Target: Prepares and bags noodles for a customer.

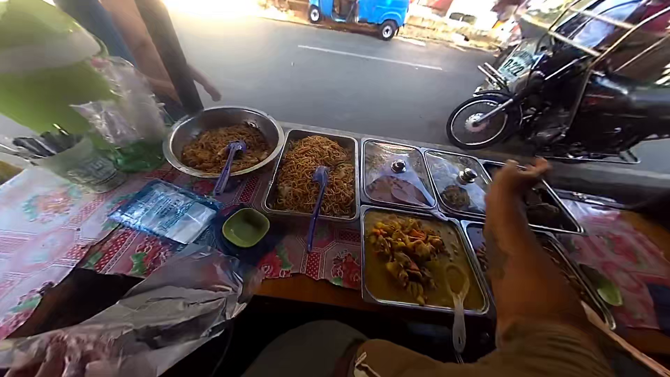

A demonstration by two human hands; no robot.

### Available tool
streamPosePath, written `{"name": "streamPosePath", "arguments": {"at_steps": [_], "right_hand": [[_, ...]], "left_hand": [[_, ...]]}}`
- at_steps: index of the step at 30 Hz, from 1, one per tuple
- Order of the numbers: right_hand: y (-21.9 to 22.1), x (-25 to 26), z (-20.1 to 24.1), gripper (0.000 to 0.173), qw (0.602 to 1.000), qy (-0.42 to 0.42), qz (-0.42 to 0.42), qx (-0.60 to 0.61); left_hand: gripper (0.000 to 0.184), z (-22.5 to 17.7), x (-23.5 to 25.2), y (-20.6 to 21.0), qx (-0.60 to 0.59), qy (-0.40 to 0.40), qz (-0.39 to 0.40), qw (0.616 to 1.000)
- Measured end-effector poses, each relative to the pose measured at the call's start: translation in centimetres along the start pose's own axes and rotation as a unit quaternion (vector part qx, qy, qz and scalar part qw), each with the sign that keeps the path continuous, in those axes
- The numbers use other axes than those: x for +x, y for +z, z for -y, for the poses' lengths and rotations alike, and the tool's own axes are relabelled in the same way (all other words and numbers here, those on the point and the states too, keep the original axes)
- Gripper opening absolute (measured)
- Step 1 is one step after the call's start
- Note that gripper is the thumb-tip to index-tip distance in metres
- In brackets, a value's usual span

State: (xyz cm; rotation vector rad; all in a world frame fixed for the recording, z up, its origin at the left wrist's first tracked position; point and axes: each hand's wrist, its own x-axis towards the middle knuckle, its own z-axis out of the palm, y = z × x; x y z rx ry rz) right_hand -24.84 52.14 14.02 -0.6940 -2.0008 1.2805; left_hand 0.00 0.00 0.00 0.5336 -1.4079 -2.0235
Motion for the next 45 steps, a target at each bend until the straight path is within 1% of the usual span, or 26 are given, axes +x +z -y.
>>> {"name": "streamPosePath", "arguments": {"at_steps": [1, 3, 5, 6, 7, 8, 10, 12, 15, 18, 21, 23, 25, 26, 29, 31, 33, 34, 36, 38, 39, 40, 41, 42, 43, 45], "right_hand": [[1.2, -3.3, -0.9, 0.057, 0.995, -0.072, 0.074, 0.012], [3.4, -9.7, -1.6, 0.046, 0.949, -0.207, 0.228, 0.060], [4.8, -16.5, -1.0, 0.037, 0.873, -0.244, 0.400, 0.137], [5.2, -19.7, -1.0, 0.034, 0.829, -0.250, 0.466, 0.182], [5.4, -22.6, -0.8, 0.032, 0.790, -0.255, 0.512, 0.221], [5.5, -24.8, -0.7, 0.030, 0.764, -0.265, 0.535, 0.245], [6.0, -27.3, -0.6, 0.028, 0.753, -0.276, 0.542, 0.252], [6.9, -28.3, -1.0, 0.028, 0.767, -0.276, 0.525, 0.245], [8.5, -29.4, -2.0, 0.034, 0.778, -0.243, 0.530, 0.235], [9.8, -30.7, -3.0, 0.041, 0.766, -0.228, 0.560, 0.219], [10.9, -31.8, -3.9, 0.044, 0.732, -0.291, 0.581, 0.206], [11.2, -31.7, -3.8, 0.045, 0.691, -0.344, 0.612, 0.168], [11.1, -31.2, -2.9, 0.048, 0.660, -0.366, 0.647, 0.109], [11.2, -30.9, -2.6, 0.044, 0.663, -0.362, 0.647, 0.102], [11.7, -31.0, -1.3, 0.030, 0.710, -0.286, 0.626, 0.151], [12.1, -31.3, -0.8, 0.031, 0.714, -0.224, 0.642, 0.169], [12.5, -31.7, -0.9, 0.021, 0.715, -0.204, 0.639, 0.198], [12.8, -31.7, -1.2, 0.014, 0.716, -0.211, 0.629, 0.218], [13.3, -30.9, -1.7, 0.010, 0.720, -0.256, 0.600, 0.237], [13.7, -29.8, -2.3, 0.007, 0.744, -0.327, 0.550, 0.192], [13.7, -29.5, -2.6, 0.011, 0.757, -0.365, 0.523, 0.145], [13.4, -29.4, -2.8, 0.023, 0.760, -0.398, 0.505, 0.095], [12.9, -29.4, -2.9, 0.042, 0.748, -0.427, 0.504, 0.069], [12.5, -29.5, -3.1, 0.056, 0.730, -0.457, 0.501, 0.079], [12.1, -29.7, -3.2, 0.054, 0.712, -0.488, 0.492, 0.116], [11.9, -30.0, -3.5, 0.020, 0.682, -0.515, 0.480, 0.196]], "left_hand": [[0.021, 0.2, 0.7, 0.5, 0.012, -0.003, 0.051, 0.999], [0.023, -0.1, 0.4, 4.8, 0.016, 0.002, 0.120, 0.993], [0.018, 0.7, -0.9, 9.2, -0.001, 0.024, 0.182, 0.983], [0.013, 1.2, -1.6, 11.0, -0.010, 0.035, 0.206, 0.978], [0.012, 1.4, -2.5, 12.7, -0.007, 0.035, 0.214, 0.976], [0.020, 1.6, -3.3, 14.0, 0.009, 0.026, 0.207, 0.978], [0.027, 2.2, -3.8, 15.6, 0.024, 0.008, 0.187, 0.982], [0.023, 3.1, -3.7, 16.1, 0.013, -0.008, 0.172, 0.985], [0.025, 4.2, -3.1, 15.6, -0.033, -0.064, 0.151, 0.986], [0.028, 4.6, -2.4, 14.9, -0.032, -0.096, 0.117, 0.988], [0.014, 4.8, -1.5, 13.9, -0.071, -0.130, 0.075, 0.986], [0.015, 4.3, -1.1, 13.2, -0.104, -0.149, 0.050, 0.982], [0.022, 4.1, -0.9, 12.3, -0.119, -0.147, 0.026, 0.982], [0.026, 4.1, -0.9, 11.9, -0.120, -0.141, 0.016, 0.983], [0.033, 3.9, -1.1, 11.4, -0.116, -0.128, -0.004, 0.985], [0.033, 4.0, -1.6, 11.3, -0.097, -0.126, 0.021, 0.987], [0.026, 4.1, -2.0, 11.3, -0.089, -0.143, 0.038, 0.985], [0.020, 4.1, -2.0, 11.0, -0.087, -0.149, 0.046, 0.984], [0.008, 4.0, -1.7, 10.2, -0.116, -0.157, 0.056, 0.979], [0.009, 3.5, -1.2, 9.3, -0.166, -0.175, 0.048, 0.969], [0.009, 3.3, -1.2, 9.1, -0.165, -0.165, 0.046, 0.971], [0.009, 3.2, -1.4, 9.1, -0.131, -0.125, 0.057, 0.982], [0.009, 3.3, -1.8, 9.3, -0.067, -0.054, 0.089, 0.992], [0.011, 3.4, -2.1, 9.2, 0.011, 0.036, 0.142, 0.989], [0.015, 3.3, -2.4, 9.2, 0.078, 0.115, 0.203, 0.969], [0.025, 2.9, -2.8, 9.6, 0.162, 0.200, 0.286, 0.923]]}}
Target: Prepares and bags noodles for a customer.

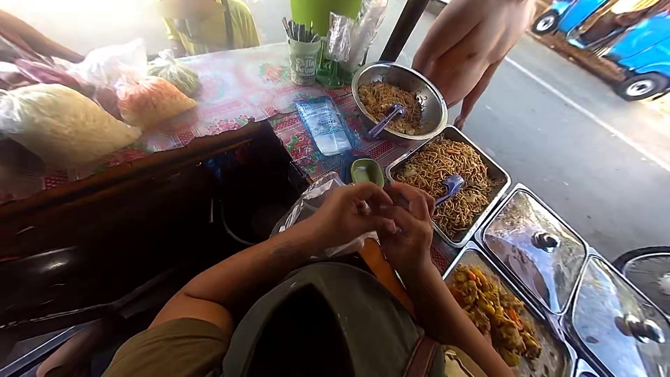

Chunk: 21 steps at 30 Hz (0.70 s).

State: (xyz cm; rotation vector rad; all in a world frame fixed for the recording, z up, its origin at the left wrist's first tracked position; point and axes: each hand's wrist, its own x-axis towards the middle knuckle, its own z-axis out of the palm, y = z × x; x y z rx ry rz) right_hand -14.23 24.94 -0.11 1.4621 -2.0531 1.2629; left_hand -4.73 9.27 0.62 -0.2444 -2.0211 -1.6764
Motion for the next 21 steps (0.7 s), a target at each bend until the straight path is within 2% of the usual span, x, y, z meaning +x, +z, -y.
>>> {"name": "streamPosePath", "arguments": {"at_steps": [2, 3, 4, 5, 6, 7, 8, 9, 10, 11, 12, 13, 15, 16, 17, 18, 19, 21], "right_hand": [[-0.6, -0.1, 0.0, 0.005, 0.991, 0.015, 0.004, 0.134], [-1.1, -0.2, 0.1, 0.007, 0.964, 0.073, 0.016, 0.257], [-1.7, -0.3, 0.4, 0.010, 0.910, 0.149, 0.024, 0.386], [-2.3, -0.4, 0.8, 0.006, 0.838, 0.221, 0.031, 0.499], [-2.8, -0.5, 1.0, 0.004, 0.776, 0.275, 0.040, 0.566], [-3.0, -0.8, 1.1, 0.003, 0.748, 0.306, 0.058, 0.586], [-3.0, -1.2, 1.0, 0.009, 0.747, 0.324, 0.083, 0.575], [-2.9, -1.4, 1.0, 0.023, 0.771, 0.335, 0.105, 0.530], [-2.8, -1.5, 1.0, 0.039, 0.816, 0.346, 0.122, 0.447], [-2.4, -1.4, 1.1, 0.048, 0.858, 0.372, 0.120, 0.334], [-2.1, -1.2, 0.9, 0.050, 0.881, 0.403, 0.103, 0.225], [-1.8, -1.2, 0.4, 0.049, 0.887, 0.430, 0.079, 0.149], [-1.2, -1.4, -1.2, 0.050, 0.888, 0.453, 0.013, 0.078], [-1.0, -1.6, -1.8, 0.053, 0.893, 0.443, -0.022, 0.074], [-0.9, -1.7, -2.2, 0.056, 0.893, 0.434, -0.055, 0.105], [-0.9, -1.5, -2.4, 0.055, 0.877, 0.439, -0.081, 0.179], [-1.2, -1.2, -2.3, 0.050, 0.838, 0.457, -0.090, 0.285], [-1.5, -0.5, -2.5, 0.042, 0.731, 0.494, -0.060, 0.467]], "left_hand": [[0.030, -0.7, 0.0, -0.7, 0.114, 0.021, 0.030, 0.993], [0.031, -0.7, -0.1, -1.3, 0.170, 0.015, 0.014, 0.985], [0.035, -0.4, -0.1, -2.1, 0.213, -0.003, -0.015, 0.977], [0.037, 0.5, -0.1, -3.0, 0.239, -0.023, -0.056, 0.969], [0.038, 1.8, -0.1, -3.8, 0.243, -0.043, -0.101, 0.964], [0.041, 3.0, -0.3, -4.4, 0.229, -0.071, -0.134, 0.962], [0.038, 3.8, -0.4, -4.7, 0.195, -0.115, -0.146, 0.963], [0.029, 3.8, -0.6, -4.6, 0.123, -0.168, -0.137, 0.968], [0.014, 3.2, -0.8, -4.3, 0.020, -0.228, -0.111, 0.967], [0.013, 2.3, -1.2, -3.7, -0.098, -0.272, -0.068, 0.955], [0.025, 1.7, -1.7, -3.1, -0.214, -0.292, -0.008, 0.932], [0.027, 1.3, -2.2, -2.6, -0.308, -0.289, 0.067, 0.904], [0.017, 1.3, -2.6, -2.0, -0.402, -0.239, 0.180, 0.866], [0.015, 1.4, -2.6, -1.8, -0.400, -0.217, 0.185, 0.871], [0.016, 1.7, -2.5, -1.6, -0.361, -0.213, 0.150, 0.896], [0.019, 2.1, -2.3, -1.5, -0.298, -0.226, 0.085, 0.923], [0.020, 2.9, -1.9, -1.2, -0.225, -0.247, 0.013, 0.942], [0.022, 5.2, -0.9, -1.1, -0.154, -0.303, -0.084, 0.937]]}}
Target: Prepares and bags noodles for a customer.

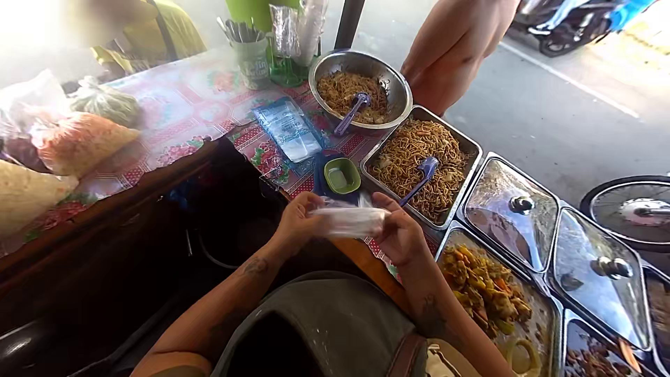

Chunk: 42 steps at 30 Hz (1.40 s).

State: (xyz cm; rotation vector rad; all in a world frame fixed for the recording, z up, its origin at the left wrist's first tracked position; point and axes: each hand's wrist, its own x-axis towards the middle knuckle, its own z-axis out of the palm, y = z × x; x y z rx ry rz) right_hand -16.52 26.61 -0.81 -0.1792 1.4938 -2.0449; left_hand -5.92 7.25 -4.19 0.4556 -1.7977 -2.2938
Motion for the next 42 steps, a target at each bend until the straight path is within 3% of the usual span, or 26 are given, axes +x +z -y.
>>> {"name": "streamPosePath", "arguments": {"at_steps": [1, 3, 5, 8, 10, 13, 15, 17, 19, 21, 22, 24, 26, 27, 29, 30, 32, 35, 38, 42], "right_hand": [[0.2, 0.5, 0.1, 0.042, 0.999, 0.037, 0.017, 0.016], [1.0, 2.4, 0.5, 0.035, 0.992, 0.061, -0.034, -0.108], [1.5, 5.3, 0.5, 0.028, 0.939, 0.062, -0.109, -0.320], [2.8, 8.9, 0.2, 0.047, 0.866, 0.111, -0.115, -0.473], [3.8, 10.4, -0.2, 0.046, 0.848, 0.147, -0.130, -0.493], [3.8, 9.6, 0.6, 0.041, 0.870, 0.099, -0.151, -0.458], [3.5, 7.2, 2.2, 0.039, 0.881, 0.047, -0.141, -0.448], [2.8, 4.4, 3.5, 0.035, 0.885, 0.015, -0.093, -0.457], [2.0, 2.3, 4.3, 0.031, 0.878, -0.004, -0.007, -0.479], [1.8, 1.0, 4.9, 0.030, 0.853, -0.004, 0.058, -0.518], [1.8, 0.7, 5.1, 0.030, 0.843, -0.002, 0.077, -0.533], [1.2, 0.5, 5.7, 0.026, 0.839, -0.003, 0.106, -0.533], [-0.1, 1.0, 6.0, 0.027, 0.854, -0.026, 0.040, -0.518], [-0.7, 1.7, 5.8, 0.034, 0.842, -0.022, -0.046, -0.537], [-1.0, 3.3, 5.8, 0.047, 0.777, 0.099, -0.173, -0.597], [-1.1, 4.3, 5.5, 0.057, 0.751, 0.170, -0.194, -0.608], [-1.6, 5.5, 3.7, 0.073, 0.734, 0.227, -0.215, -0.603], [-1.6, 5.4, 3.2, 0.068, 0.745, 0.228, -0.273, -0.565], [-1.9, 4.0, 6.3, 0.072, 0.693, 0.259, -0.281, -0.611], [-4.0, 2.4, 10.7, 0.058, 0.631, 0.217, -0.279, -0.690]], "left_hand": [[0.021, 0.3, 0.8, -0.1, -0.022, -0.036, -0.027, 0.999], [0.021, 0.1, 1.8, -0.3, -0.138, -0.099, -0.041, 0.985], [0.033, 0.0, 2.2, -0.7, -0.242, -0.106, -0.010, 0.964], [0.035, 0.0, 3.2, -1.3, -0.251, -0.061, 0.058, 0.964], [0.033, -0.2, 4.1, -1.3, -0.216, -0.022, 0.074, 0.973], [0.028, 0.1, 6.1, -1.8, -0.197, 0.035, 0.063, 0.978], [0.024, 0.8, 8.2, -3.1, -0.177, 0.051, 0.120, 0.976], [0.038, 0.7, 10.5, -3.5, -0.140, 0.042, 0.219, 0.965], [0.036, -0.7, 12.6, -3.2, -0.071, 0.033, 0.368, 0.927], [0.047, -2.9, 13.7, -1.8, 0.062, 0.003, 0.503, 0.862], [0.043, -4.0, 13.6, -0.4, 0.140, -0.022, 0.551, 0.823], [0.039, -5.5, 12.9, 2.6, 0.245, -0.060, 0.600, 0.759], [0.033, -5.2, 13.0, 3.8, 0.270, -0.039, 0.608, 0.746], [0.031, -4.8, 13.3, 3.9, 0.262, -0.032, 0.609, 0.748], [0.045, -4.2, 13.9, 3.6, 0.232, -0.056, 0.605, 0.760], [0.054, -3.8, 14.1, 3.5, 0.219, -0.069, 0.600, 0.766], [0.065, -3.0, 14.1, 3.4, 0.196, -0.090, 0.572, 0.791], [0.067, -1.0, 14.3, 2.9, 0.112, -0.073, 0.523, 0.842], [0.048, -1.4, 13.3, 2.6, 0.000, -0.099, 0.415, 0.904], [0.031, -1.6, 14.7, 2.4, -0.065, -0.058, 0.376, 0.922]]}}
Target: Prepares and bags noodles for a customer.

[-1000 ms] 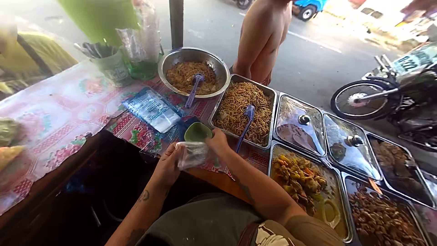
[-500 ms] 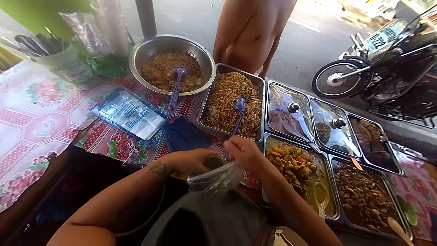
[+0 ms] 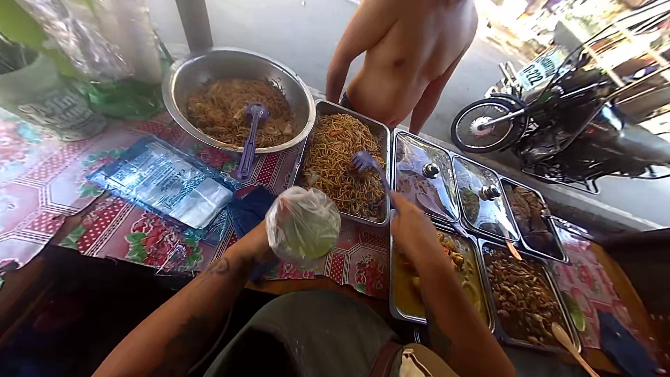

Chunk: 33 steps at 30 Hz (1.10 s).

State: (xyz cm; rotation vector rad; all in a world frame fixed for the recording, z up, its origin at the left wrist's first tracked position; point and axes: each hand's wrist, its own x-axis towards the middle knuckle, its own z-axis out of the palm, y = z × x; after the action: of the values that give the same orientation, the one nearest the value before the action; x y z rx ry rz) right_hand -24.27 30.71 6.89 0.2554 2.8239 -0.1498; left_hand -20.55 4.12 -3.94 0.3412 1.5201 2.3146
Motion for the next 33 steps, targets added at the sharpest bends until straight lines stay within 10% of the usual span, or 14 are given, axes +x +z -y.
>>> {"name": "streamPosePath", "arguments": {"at_steps": [5, 10, 22, 25, 28, 33], "right_hand": [[0.9, 6.0, -1.6, 0.054, 0.989, 0.030, -0.133, 0.064], [3.0, 5.5, -0.5, 0.054, 0.997, 0.014, 0.005, 0.074], [2.9, 4.8, 0.0, 0.049, 0.980, 0.027, 0.025, 0.196], [3.9, 5.4, 1.7, 0.044, 0.918, 0.046, 0.012, 0.393], [2.8, 7.0, 1.1, 0.024, 0.771, 0.074, 0.040, 0.631], [1.6, 7.1, -2.0, 0.015, 0.658, 0.075, 0.066, 0.746]], "left_hand": [[0.019, -1.3, 2.7, -0.3, -0.071, -0.009, -0.058, 0.996], [0.024, -1.9, 5.4, 0.1, -0.087, 0.010, -0.098, 0.991], [0.022, -1.5, 9.0, 1.0, -0.090, 0.022, -0.164, 0.982], [0.023, -1.7, 10.0, 1.1, -0.127, 0.036, -0.160, 0.978], [0.028, -1.7, 11.2, 1.0, -0.119, 0.043, -0.141, 0.982], [0.041, -2.6, 13.5, 1.0, -0.103, 0.000, -0.185, 0.977]]}}
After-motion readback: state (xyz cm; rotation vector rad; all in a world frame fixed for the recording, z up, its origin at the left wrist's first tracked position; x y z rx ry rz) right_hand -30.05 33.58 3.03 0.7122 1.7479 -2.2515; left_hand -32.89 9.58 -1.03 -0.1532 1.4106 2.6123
